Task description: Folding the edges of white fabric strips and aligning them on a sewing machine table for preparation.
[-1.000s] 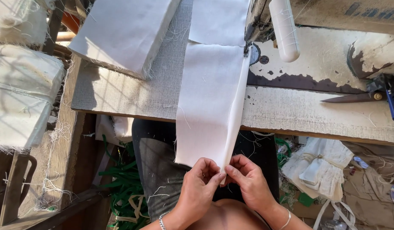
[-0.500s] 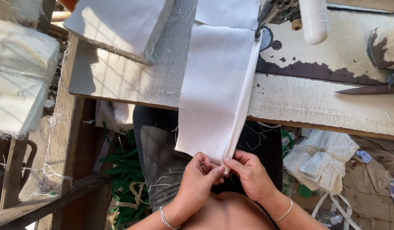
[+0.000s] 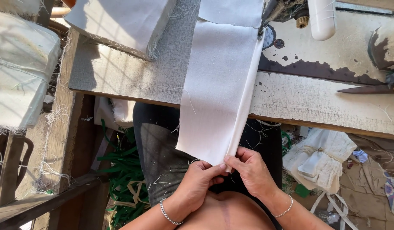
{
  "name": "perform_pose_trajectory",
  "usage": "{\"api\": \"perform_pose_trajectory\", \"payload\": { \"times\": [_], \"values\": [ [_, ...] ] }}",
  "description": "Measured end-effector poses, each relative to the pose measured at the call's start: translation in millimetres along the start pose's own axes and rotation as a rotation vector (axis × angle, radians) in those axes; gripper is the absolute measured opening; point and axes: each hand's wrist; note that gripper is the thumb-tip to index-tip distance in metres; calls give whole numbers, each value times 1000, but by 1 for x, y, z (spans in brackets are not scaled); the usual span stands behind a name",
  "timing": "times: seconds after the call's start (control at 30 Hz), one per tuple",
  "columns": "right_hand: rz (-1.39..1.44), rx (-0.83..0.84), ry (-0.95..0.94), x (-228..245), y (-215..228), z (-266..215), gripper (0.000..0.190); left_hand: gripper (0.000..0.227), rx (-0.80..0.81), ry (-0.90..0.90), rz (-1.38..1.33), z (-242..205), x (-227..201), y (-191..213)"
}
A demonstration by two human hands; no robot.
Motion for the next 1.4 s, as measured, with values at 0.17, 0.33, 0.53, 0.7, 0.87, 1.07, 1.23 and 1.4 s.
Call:
{"api": "perform_pose_trajectory", "payload": {
  "times": [0.17, 0.33, 0.53, 0.7, 0.87, 1.07, 1.23, 1.4],
  "values": [
    [-642, -242, 929, -10, 9, -18, 24, 22, -98, -31, 135, -3, 1, 0],
    [-1125, -19, 1463, -4, 28, -14, 23, 30, -91, -29, 200, -16, -1, -5],
    [-1101, 101, 1553, 17, 37, -15, 23, 37, -58, -153, -273, -13, -38, -12],
    [-1068, 247, 1548, 30, 30, -17, 31, 67, -318, -300, -149, -34, -36, -5],
    [-1032, 302, 1556, 31, 24, -14, 15, 27, -563, -480, 117, -28, -29, 24],
    [-1099, 93, 1579, 14, 31, -18, 13, 19, -144, -1259, 903, -26, -105, -14],
    [-1087, 67, 1579, 20, 24, -25, 10, 35, 22, -774, 1118, 16, -137, -76],
    [-1038, 66, 1580, 24, 23, -30, 13, 27, 67, -616, 1015, 23, -133, -80]
  ]
}}
Point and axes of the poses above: each hand's wrist, its own z-axis towards the middle knuckle, its own y-axis out of the back of the hand, x = y × z, and after that the axes turned 5 degrees about z, right-handed
